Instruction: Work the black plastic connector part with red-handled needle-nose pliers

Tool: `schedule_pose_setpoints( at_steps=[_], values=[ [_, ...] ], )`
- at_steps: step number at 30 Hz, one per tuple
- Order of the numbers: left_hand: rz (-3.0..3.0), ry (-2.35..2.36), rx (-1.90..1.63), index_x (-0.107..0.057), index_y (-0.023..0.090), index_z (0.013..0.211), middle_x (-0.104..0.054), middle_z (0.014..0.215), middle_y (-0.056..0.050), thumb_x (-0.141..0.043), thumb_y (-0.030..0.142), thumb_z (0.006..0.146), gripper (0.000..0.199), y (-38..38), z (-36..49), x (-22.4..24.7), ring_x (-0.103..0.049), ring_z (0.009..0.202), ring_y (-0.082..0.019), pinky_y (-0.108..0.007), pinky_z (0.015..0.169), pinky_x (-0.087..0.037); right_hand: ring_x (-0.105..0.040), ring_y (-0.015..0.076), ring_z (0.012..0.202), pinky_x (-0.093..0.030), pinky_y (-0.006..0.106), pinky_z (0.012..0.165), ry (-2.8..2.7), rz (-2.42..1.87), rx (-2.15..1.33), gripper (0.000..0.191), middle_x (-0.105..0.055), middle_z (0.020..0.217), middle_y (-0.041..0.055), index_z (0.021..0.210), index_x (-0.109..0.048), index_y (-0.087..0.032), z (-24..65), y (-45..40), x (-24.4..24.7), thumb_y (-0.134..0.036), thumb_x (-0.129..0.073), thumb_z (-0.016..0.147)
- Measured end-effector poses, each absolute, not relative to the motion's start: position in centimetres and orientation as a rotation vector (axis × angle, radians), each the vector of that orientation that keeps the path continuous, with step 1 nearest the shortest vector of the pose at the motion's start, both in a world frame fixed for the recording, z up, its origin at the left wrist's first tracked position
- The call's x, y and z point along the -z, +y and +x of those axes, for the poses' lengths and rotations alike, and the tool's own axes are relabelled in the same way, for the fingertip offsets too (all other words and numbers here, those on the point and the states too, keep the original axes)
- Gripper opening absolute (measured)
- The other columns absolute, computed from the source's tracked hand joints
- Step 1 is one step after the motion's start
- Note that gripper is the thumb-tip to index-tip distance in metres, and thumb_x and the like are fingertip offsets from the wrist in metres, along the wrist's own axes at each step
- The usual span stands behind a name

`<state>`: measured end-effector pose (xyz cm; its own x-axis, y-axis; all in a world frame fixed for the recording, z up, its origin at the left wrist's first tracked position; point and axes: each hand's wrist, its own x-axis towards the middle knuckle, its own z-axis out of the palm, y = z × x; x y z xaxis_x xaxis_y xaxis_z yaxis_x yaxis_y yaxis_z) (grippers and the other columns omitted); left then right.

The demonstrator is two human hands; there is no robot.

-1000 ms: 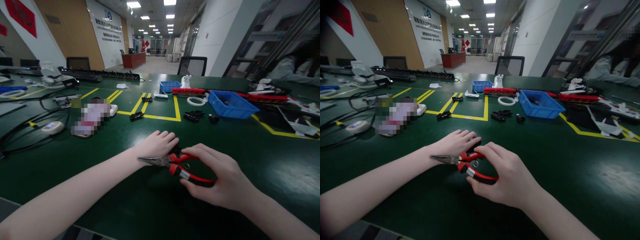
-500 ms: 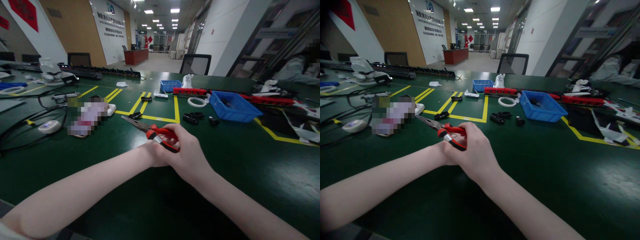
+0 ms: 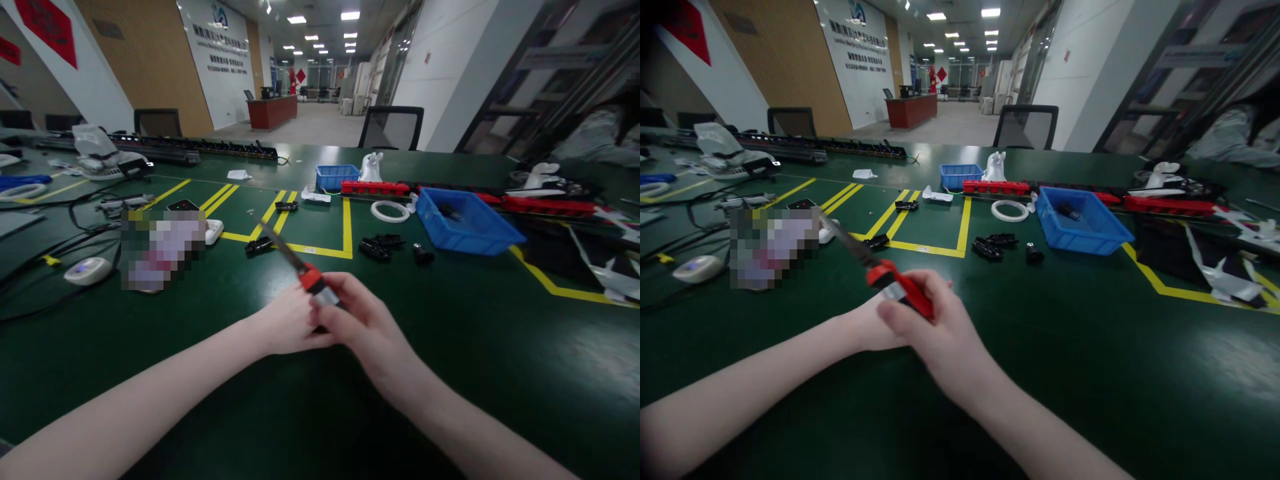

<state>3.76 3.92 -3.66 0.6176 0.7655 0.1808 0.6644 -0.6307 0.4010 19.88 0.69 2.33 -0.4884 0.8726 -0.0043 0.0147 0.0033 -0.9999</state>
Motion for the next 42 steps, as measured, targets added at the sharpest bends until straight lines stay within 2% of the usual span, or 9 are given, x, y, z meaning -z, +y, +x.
schedule_pose_setpoints(
  at_steps=[2, 5, 8, 13, 17, 22, 31, 38, 42],
  values=[
    [2.558, 1.066, -0.503, -0.050, 0.022, 0.126, -0.059, 0.126, -0.008, -0.068, 0.045, 0.087, 0.049, 4.0, 3.2, 3.3, -0.057, 0.115, -0.028, -0.044, 0.100, -0.046, -0.066, 0.0218, 0.094, -0.054, 0.040, 0.085, -1.528, -0.959, -1.444, 0.042, -0.067, 0.108, 0.0045, 0.114, -0.057, -0.024, 23.1, 2.5, -1.5, -0.044, -0.067, 0.079],
    [2.511, 0.993, -0.528, -0.046, 0.019, 0.128, -0.059, 0.123, -0.009, -0.066, 0.037, 0.090, 0.046, 4.4, 2.7, 2.9, -0.058, 0.111, -0.025, -0.041, 0.095, -0.047, -0.067, 0.0258, 0.098, -0.055, 0.043, 0.084, -1.711, -1.143, -1.207, 0.048, -0.068, 0.109, 0.0066, 0.118, -0.056, -0.025, 27.9, 4.1, -0.1, -0.041, -0.069, 0.075],
    [2.494, 0.912, -0.485, -0.053, 0.021, 0.120, -0.059, 0.118, -0.006, -0.063, 0.034, 0.093, 0.031, 4.7, 2.6, 2.8, -0.057, 0.107, -0.022, -0.038, 0.092, -0.046, -0.065, 0.0287, 0.104, -0.054, 0.045, 0.085, -2.048, -1.298, -0.761, 0.043, -0.067, 0.115, 0.0076, 0.121, -0.056, -0.026, 31.4, 3.7, 1.1, -0.032, -0.062, 0.078],
    [2.485, 0.862, -0.443, -0.061, 0.025, 0.115, -0.055, 0.113, -0.003, -0.065, 0.034, 0.093, 0.024, 4.8, 2.5, 3.0, -0.054, 0.103, -0.021, -0.036, 0.087, -0.044, -0.063, 0.0299, 0.107, -0.054, 0.046, 0.088, -2.285, -1.298, -0.235, 0.042, -0.065, 0.114, 0.0101, 0.120, -0.054, -0.024, 33.6, 2.0, 3.3, -0.024, -0.058, 0.078],
    [2.427, 0.843, -0.422, -0.065, 0.029, 0.113, -0.052, 0.116, -0.003, -0.062, 0.033, 0.095, 0.019, 4.9, 2.4, 3.0, -0.052, 0.108, -0.021, -0.038, 0.091, -0.041, -0.066, 0.0246, 0.094, -0.057, 0.038, 0.076, -2.438, -1.106, -0.022, 0.035, -0.066, 0.109, 0.0099, 0.119, -0.055, -0.023, 34.2, 2.1, 4.1, -0.035, -0.062, 0.086],
    [2.375, 0.848, -0.396, -0.067, 0.030, 0.112, -0.052, 0.115, -0.003, -0.061, 0.033, 0.096, 0.018, 4.6, 2.6, 3.0, -0.050, 0.110, -0.022, -0.039, 0.092, -0.039, -0.065, 0.0284, 0.095, -0.055, 0.043, 0.076, -2.483, -0.984, 0.342, 0.040, -0.067, 0.107, 0.0136, 0.121, -0.058, -0.019, 34.1, 2.3, 3.9, -0.046, -0.056, 0.092],
    [2.369, 0.836, -0.371, -0.068, 0.033, 0.115, -0.051, 0.114, -0.004, -0.060, 0.034, 0.096, 0.021, 4.4, 2.7, 3.4, -0.048, 0.109, -0.023, -0.039, 0.092, -0.040, -0.067, 0.0231, 0.086, -0.056, 0.037, 0.070, -2.477, -0.914, 0.356, 0.044, -0.068, 0.100, 0.0133, 0.112, -0.059, -0.014, 33.8, 1.9, 3.2, -0.050, -0.065, 0.086],
    [2.347, 0.837, -0.383, -0.070, 0.034, 0.115, -0.053, 0.114, -0.003, -0.063, 0.032, 0.095, 0.021, 4.4, 2.7, 3.1, -0.049, 0.112, -0.023, -0.039, 0.094, -0.042, -0.067, 0.0247, 0.090, -0.056, 0.039, 0.073, -2.473, -0.914, 0.268, 0.047, -0.069, 0.105, 0.0113, 0.120, -0.059, -0.022, 34.5, 1.7, 4.1, -0.048, -0.069, 0.083],
    [2.338, 0.864, -0.373, -0.071, 0.032, 0.114, -0.054, 0.114, -0.003, -0.064, 0.029, 0.094, 0.021, 4.2, 2.8, 2.6, -0.050, 0.111, -0.022, -0.040, 0.096, -0.041, -0.066, 0.0244, 0.088, -0.055, 0.038, 0.072, -2.467, -0.900, 0.308, 0.048, -0.069, 0.104, 0.0121, 0.120, -0.061, -0.019, 34.3, 1.5, 4.2, -0.046, -0.071, 0.081]
  ],
)
